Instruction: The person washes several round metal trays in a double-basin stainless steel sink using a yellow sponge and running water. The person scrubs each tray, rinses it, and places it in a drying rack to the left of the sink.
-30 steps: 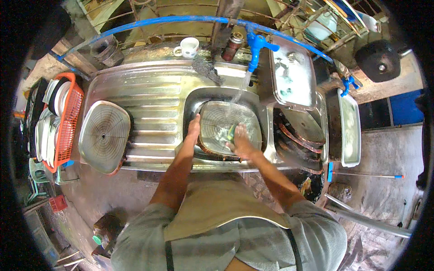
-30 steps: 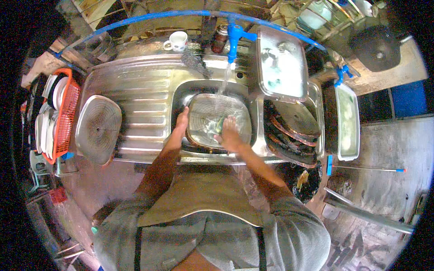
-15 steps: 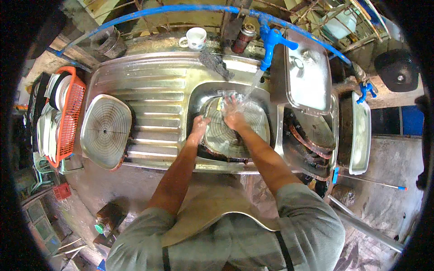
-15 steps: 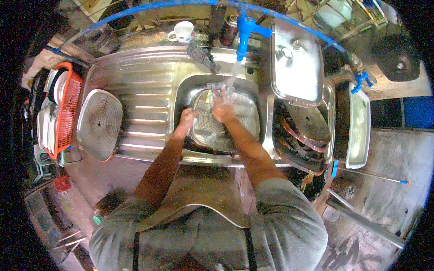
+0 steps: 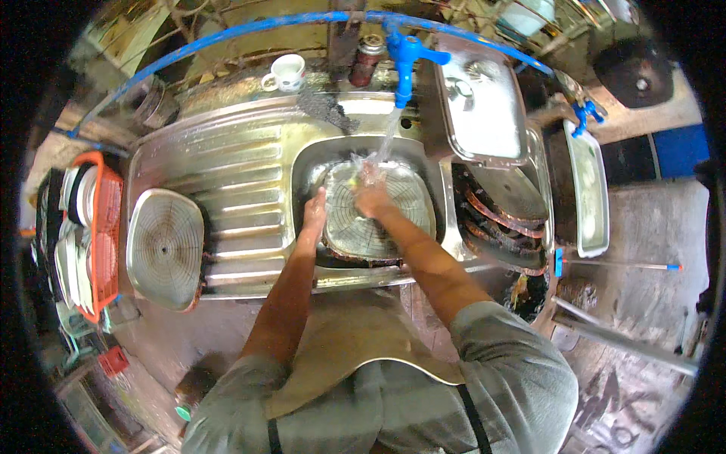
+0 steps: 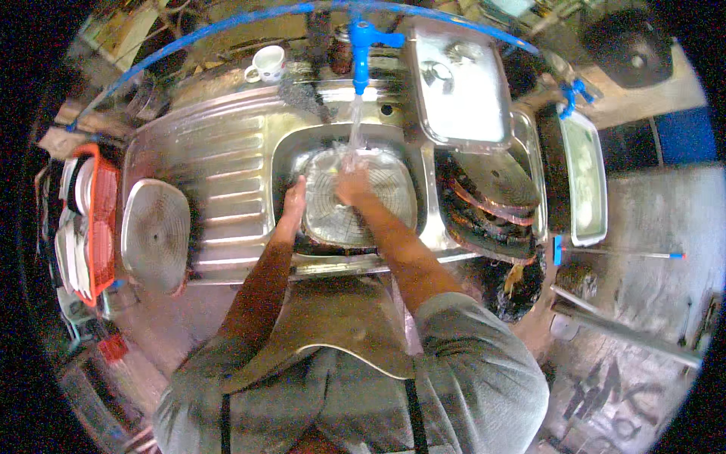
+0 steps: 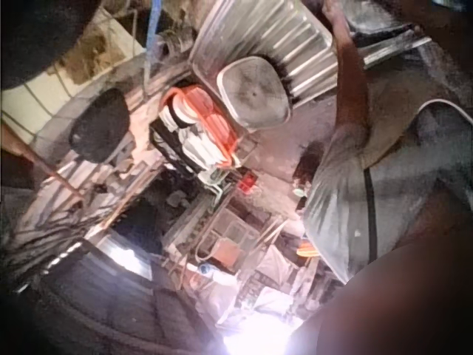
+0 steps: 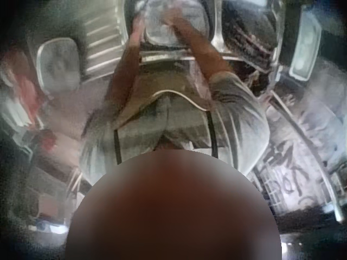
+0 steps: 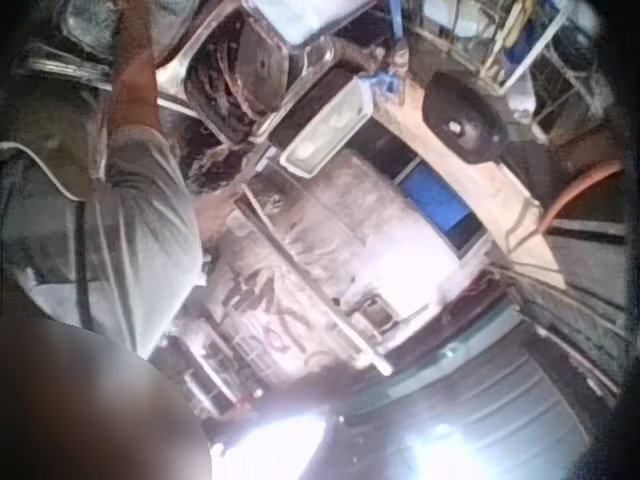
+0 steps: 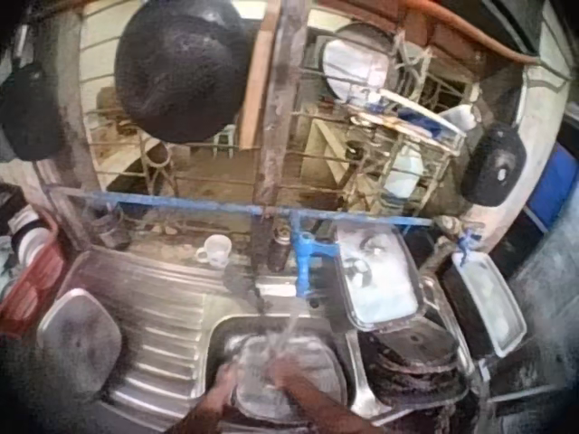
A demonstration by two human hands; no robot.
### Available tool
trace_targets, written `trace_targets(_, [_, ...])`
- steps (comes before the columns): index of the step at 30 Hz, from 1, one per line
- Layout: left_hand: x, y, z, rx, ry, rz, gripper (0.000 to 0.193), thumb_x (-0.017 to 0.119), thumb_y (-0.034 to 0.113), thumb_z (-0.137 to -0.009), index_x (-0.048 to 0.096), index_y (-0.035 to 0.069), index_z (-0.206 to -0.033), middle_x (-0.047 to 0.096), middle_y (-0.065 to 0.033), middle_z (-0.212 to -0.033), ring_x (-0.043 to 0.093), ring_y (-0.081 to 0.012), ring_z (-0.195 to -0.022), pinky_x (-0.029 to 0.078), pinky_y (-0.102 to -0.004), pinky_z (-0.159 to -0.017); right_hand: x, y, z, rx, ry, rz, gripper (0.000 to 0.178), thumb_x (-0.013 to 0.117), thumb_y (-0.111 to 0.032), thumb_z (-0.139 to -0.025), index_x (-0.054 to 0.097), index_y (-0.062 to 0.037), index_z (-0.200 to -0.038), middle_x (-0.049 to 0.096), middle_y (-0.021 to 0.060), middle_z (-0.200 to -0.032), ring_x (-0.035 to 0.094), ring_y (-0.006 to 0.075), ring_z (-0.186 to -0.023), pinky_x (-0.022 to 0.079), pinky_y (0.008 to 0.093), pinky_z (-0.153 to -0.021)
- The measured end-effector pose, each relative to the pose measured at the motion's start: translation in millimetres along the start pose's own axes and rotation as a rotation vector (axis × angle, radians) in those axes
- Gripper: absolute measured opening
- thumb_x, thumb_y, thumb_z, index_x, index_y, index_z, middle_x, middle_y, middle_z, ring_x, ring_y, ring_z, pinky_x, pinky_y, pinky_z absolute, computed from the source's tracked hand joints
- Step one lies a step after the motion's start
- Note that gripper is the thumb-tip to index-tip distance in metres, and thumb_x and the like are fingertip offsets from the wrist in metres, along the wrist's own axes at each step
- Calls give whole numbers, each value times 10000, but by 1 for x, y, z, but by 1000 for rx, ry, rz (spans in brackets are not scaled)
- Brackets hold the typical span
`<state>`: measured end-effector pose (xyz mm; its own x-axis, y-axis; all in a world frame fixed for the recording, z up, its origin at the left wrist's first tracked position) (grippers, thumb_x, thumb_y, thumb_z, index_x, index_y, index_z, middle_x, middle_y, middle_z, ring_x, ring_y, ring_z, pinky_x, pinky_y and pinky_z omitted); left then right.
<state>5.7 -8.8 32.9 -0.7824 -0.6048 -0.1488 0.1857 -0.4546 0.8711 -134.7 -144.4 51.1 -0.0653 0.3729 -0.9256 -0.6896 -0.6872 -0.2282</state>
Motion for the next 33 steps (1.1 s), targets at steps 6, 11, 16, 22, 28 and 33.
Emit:
trace_targets(6, [-8,17,22,-199,-79,164,638,522,553,-976,667,-57,-1099,686,-123,-1006,606,-235,-923,471,-409,-855,-26,-65,115,-398,108,-359,420,551,-232,-923,592,67,-1216,555,277,-1329,547,407,-1227,434,464,-1057])
trace_targets(11, [-10,-24,1,-64,100,226,291,637,162,-863,666,-6,-1098,662,-75,-985,591,-197,-908,455,-363,-846,-94,-15,206,213,-323,38,330,631,-284,-850,722,-9,-1010,575,233,-1329,552,375,-1239,452,496,-1030])
trace_targets(16, [-7,0,17,-64,-25,223,386,648,189,-872,627,-64,-1162,651,-95,-1038,578,-217,-955,438,-368,-879,-80,63,117,175,-124,421,424,545,-316,-906,701,-71,-1214,204,172,-1640,48,402,-1530,-1,599,-1206])
trace_targets(22, [13,4,13,18,-35,209,549,612,485,-967,681,-43,-1103,660,-80,-993,567,-193,-916,450,-366,-883,-14,14,-6,208,-53,176,514,469,-332,-951,571,-79,-1387,252,155,-1618,111,429,-1509,87,602,-1198])
trace_targets(28, [-6,-23,-10,8,-41,215,528,580,506,-978,686,-11,-987,634,-45,-886,543,-174,-809,450,-363,-763,2,16,76,-188,218,-189,535,616,-259,-874,572,-25,-1353,543,237,-1390,487,382,-1336,380,479,-1124])
trace_targets(33, [0,-26,-6,49,-19,223,429,621,411,-955,681,-13,-966,624,-32,-863,528,-168,-799,438,-351,-760,-60,74,124,147,-22,403,451,541,-313,-919,667,-44,-1259,515,219,-1438,250,379,-1483,138,503,-1222])
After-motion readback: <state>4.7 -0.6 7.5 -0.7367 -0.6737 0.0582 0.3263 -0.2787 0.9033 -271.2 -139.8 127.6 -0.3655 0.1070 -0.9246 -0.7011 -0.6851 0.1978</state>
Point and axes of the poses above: each hand's wrist, its own z-axis away from the middle knuckle, its own x-axis out of the palm, y = z × x, the point moved 1 cm from there along -z, towards the middle knuckle
